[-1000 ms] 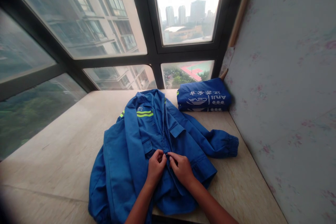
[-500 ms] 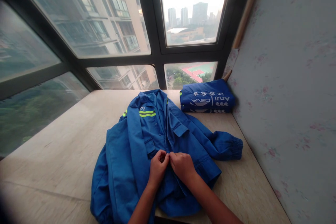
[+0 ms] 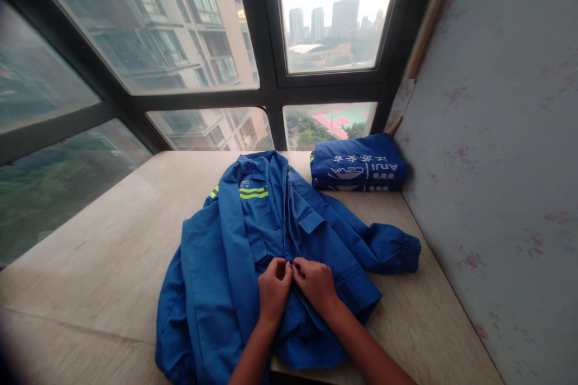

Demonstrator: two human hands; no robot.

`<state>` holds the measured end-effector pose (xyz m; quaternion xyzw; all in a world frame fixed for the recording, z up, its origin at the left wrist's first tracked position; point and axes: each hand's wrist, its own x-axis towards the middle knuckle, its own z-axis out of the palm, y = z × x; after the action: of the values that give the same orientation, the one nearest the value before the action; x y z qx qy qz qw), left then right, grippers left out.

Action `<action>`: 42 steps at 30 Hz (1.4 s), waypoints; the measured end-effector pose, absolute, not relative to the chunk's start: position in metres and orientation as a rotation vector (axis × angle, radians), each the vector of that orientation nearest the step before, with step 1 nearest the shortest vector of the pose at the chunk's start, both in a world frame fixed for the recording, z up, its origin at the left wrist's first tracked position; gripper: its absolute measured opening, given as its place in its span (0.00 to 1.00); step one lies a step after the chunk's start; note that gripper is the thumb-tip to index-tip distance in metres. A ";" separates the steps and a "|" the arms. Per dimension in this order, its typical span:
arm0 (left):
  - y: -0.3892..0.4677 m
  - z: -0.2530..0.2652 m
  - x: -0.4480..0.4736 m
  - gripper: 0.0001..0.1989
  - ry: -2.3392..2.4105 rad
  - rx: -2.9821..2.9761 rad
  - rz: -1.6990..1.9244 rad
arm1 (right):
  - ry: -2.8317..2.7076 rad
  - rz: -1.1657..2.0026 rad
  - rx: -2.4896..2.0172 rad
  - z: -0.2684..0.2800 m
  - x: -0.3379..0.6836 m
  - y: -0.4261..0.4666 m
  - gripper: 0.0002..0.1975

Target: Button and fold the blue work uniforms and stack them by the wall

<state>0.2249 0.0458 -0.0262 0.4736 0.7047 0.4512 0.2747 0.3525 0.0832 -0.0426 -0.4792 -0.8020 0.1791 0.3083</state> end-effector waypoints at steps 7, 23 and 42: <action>0.050 -0.031 0.219 0.10 1.746 1.107 1.351 | -2.039 0.655 -1.312 -0.034 0.351 0.081 0.13; 0.048 -0.025 0.223 0.06 1.776 1.360 1.227 | -1.761 1.485 -1.377 -0.017 0.349 0.125 0.22; 0.010 0.007 0.221 0.04 1.946 1.804 0.326 | -2.221 1.192 -1.563 -0.013 0.377 0.083 0.06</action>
<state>0.2206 0.0096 0.0075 0.6563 0.7081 0.1184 0.2319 0.3773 0.0827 -0.0128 -0.5249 -0.7460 0.4002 0.0878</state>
